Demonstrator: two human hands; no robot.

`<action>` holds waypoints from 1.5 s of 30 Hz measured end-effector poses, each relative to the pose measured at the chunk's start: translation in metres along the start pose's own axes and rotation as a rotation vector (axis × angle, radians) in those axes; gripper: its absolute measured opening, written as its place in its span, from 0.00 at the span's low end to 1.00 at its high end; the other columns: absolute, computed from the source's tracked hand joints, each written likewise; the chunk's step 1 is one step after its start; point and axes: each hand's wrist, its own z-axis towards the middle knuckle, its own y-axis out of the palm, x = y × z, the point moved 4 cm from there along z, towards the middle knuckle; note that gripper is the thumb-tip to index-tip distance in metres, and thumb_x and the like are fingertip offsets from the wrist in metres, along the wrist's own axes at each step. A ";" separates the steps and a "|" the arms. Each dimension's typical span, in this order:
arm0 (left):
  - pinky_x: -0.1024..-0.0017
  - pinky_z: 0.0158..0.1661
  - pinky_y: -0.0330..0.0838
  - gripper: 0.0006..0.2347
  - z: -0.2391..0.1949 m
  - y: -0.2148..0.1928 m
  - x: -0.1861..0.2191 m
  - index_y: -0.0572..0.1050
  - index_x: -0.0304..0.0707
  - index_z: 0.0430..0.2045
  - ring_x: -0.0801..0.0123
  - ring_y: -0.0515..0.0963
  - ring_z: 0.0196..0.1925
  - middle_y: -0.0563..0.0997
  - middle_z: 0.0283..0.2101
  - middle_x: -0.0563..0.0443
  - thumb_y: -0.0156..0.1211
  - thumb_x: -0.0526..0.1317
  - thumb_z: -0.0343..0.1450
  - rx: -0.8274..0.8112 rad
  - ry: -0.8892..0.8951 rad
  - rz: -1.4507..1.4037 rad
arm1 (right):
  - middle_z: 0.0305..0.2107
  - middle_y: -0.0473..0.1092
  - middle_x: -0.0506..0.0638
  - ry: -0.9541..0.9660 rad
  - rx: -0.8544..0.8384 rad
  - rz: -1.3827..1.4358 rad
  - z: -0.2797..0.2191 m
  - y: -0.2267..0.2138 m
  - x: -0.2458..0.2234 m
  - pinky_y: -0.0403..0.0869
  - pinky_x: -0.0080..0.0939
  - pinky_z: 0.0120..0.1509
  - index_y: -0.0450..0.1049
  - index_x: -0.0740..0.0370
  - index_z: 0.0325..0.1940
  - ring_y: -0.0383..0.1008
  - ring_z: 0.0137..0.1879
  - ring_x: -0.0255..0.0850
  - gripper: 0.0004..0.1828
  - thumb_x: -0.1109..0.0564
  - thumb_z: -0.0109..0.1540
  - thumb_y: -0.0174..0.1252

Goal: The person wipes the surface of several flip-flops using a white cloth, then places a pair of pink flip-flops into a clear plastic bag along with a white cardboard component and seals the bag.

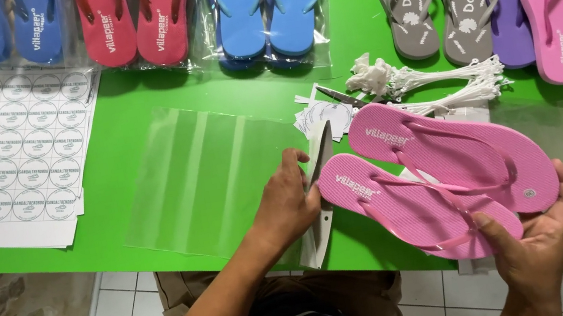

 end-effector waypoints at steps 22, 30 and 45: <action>0.70 0.14 0.72 0.21 0.003 -0.003 0.045 0.59 0.31 0.54 0.61 0.71 0.16 0.73 0.24 0.42 0.55 0.24 0.67 0.310 0.357 0.051 | 0.64 0.60 0.66 0.269 -0.201 0.114 0.021 0.036 -0.019 0.72 0.50 0.58 0.45 0.61 0.77 0.68 0.59 0.53 0.52 0.75 0.51 0.55; 0.64 0.19 0.78 0.20 0.000 0.010 0.048 0.59 0.27 0.55 0.53 0.79 0.20 0.80 0.39 0.30 0.55 0.26 0.68 0.300 0.397 0.033 | 0.63 0.64 0.68 0.210 -0.205 -0.016 0.004 0.055 -0.027 0.81 0.46 0.37 0.44 0.58 0.78 0.78 0.39 0.55 0.55 0.71 0.51 0.62; 0.65 0.14 0.70 0.21 -0.023 0.009 0.062 0.61 0.28 0.60 0.62 0.74 0.16 0.77 0.35 0.39 0.56 0.34 0.72 0.449 0.455 0.338 | 0.67 0.60 0.68 0.220 -0.143 0.061 -0.007 0.103 -0.023 0.80 0.45 0.43 0.43 0.56 0.77 0.76 0.48 0.54 0.51 0.68 0.56 0.62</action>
